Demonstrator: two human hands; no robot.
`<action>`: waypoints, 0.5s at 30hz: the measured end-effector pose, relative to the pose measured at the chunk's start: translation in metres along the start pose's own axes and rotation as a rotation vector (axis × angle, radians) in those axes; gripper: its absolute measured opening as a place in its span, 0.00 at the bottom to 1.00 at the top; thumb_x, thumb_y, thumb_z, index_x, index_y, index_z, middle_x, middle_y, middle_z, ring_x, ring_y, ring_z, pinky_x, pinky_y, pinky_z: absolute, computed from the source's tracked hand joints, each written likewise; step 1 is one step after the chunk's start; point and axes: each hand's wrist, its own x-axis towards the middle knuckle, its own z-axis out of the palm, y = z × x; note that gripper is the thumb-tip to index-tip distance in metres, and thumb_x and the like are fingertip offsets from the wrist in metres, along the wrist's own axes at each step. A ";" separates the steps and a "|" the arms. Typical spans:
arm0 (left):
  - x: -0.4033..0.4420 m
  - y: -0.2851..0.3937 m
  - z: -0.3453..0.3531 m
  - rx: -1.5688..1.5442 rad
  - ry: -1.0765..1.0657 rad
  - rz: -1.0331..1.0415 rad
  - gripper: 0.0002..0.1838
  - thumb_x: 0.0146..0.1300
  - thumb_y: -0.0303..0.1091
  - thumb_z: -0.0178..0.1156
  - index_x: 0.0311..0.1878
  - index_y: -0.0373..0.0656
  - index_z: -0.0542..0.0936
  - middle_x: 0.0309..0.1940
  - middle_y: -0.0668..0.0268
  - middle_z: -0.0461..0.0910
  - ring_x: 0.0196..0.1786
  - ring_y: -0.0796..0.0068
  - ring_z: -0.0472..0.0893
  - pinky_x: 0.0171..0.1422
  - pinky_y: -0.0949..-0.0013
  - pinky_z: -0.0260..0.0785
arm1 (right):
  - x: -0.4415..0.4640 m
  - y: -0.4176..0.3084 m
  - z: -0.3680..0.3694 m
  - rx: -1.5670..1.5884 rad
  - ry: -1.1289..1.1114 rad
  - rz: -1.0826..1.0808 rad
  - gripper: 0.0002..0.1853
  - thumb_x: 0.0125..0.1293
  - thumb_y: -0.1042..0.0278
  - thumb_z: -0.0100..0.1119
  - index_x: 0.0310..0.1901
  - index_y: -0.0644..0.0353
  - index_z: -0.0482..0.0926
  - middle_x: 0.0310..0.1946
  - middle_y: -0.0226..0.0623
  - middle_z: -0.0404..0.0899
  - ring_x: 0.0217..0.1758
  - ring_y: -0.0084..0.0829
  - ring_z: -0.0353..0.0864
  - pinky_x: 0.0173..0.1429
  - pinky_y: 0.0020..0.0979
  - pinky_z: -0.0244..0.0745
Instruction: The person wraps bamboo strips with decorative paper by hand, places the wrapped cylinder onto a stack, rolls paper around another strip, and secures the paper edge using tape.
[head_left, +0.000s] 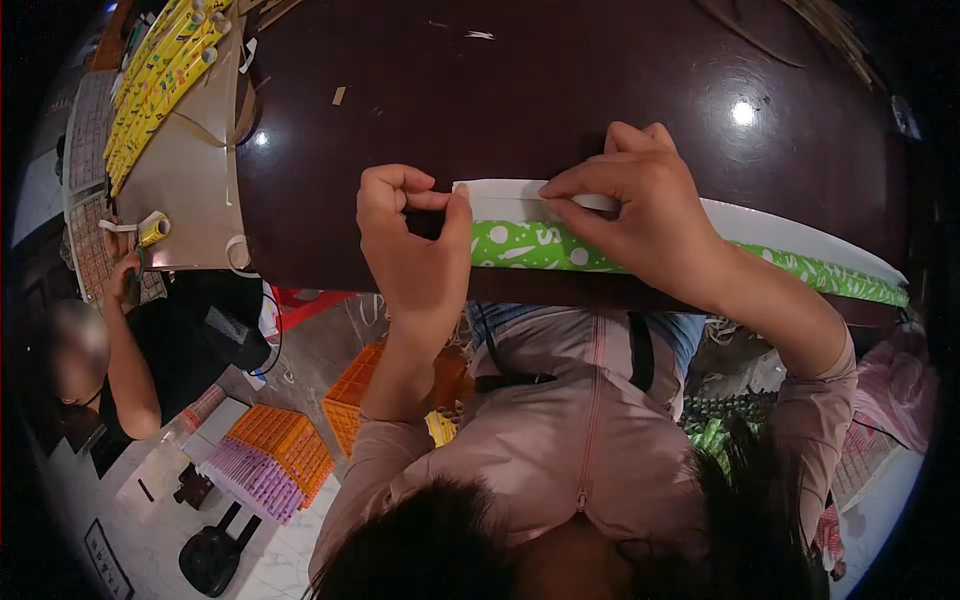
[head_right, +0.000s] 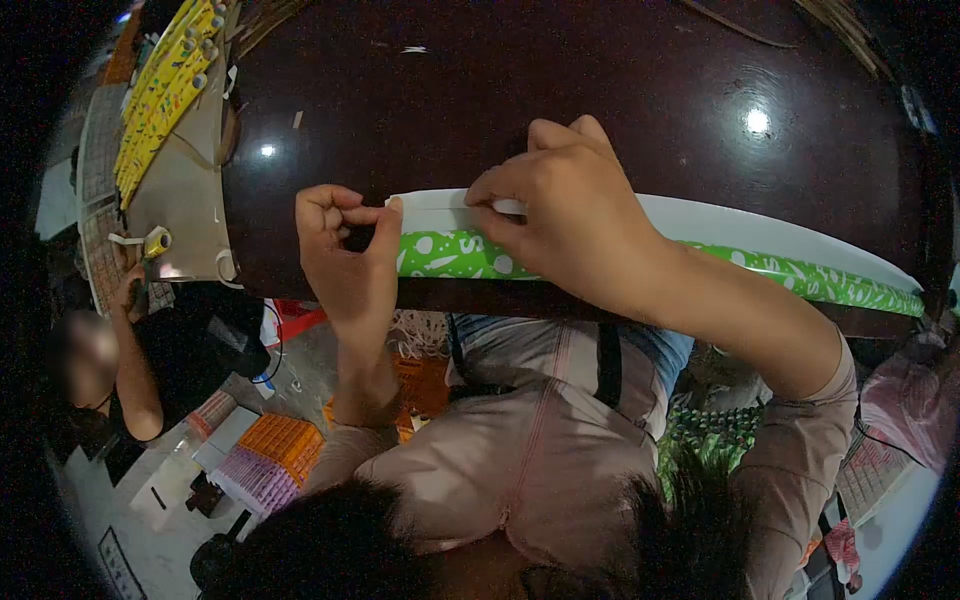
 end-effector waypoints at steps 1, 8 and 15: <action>0.000 -0.001 0.000 0.028 -0.001 0.018 0.17 0.57 0.20 0.66 0.44 0.40 0.68 0.31 0.69 0.74 0.36 0.83 0.76 0.45 0.77 0.67 | 0.000 0.000 0.000 -0.001 -0.001 0.001 0.07 0.54 0.66 0.70 0.34 0.54 0.88 0.26 0.29 0.84 0.32 0.28 0.70 0.44 0.33 0.59; 0.001 0.000 0.000 0.044 -0.013 0.026 0.16 0.58 0.20 0.66 0.43 0.41 0.69 0.31 0.68 0.74 0.35 0.83 0.76 0.44 0.77 0.67 | 0.001 0.000 -0.001 -0.013 -0.013 -0.001 0.06 0.54 0.66 0.69 0.34 0.54 0.89 0.25 0.29 0.83 0.32 0.28 0.70 0.43 0.33 0.60; 0.001 -0.002 -0.002 0.054 -0.010 0.045 0.15 0.58 0.21 0.66 0.43 0.41 0.69 0.32 0.69 0.73 0.36 0.84 0.76 0.44 0.77 0.66 | 0.001 -0.001 0.002 0.007 -0.007 0.024 0.05 0.54 0.67 0.69 0.33 0.54 0.89 0.23 0.30 0.82 0.31 0.28 0.70 0.43 0.33 0.60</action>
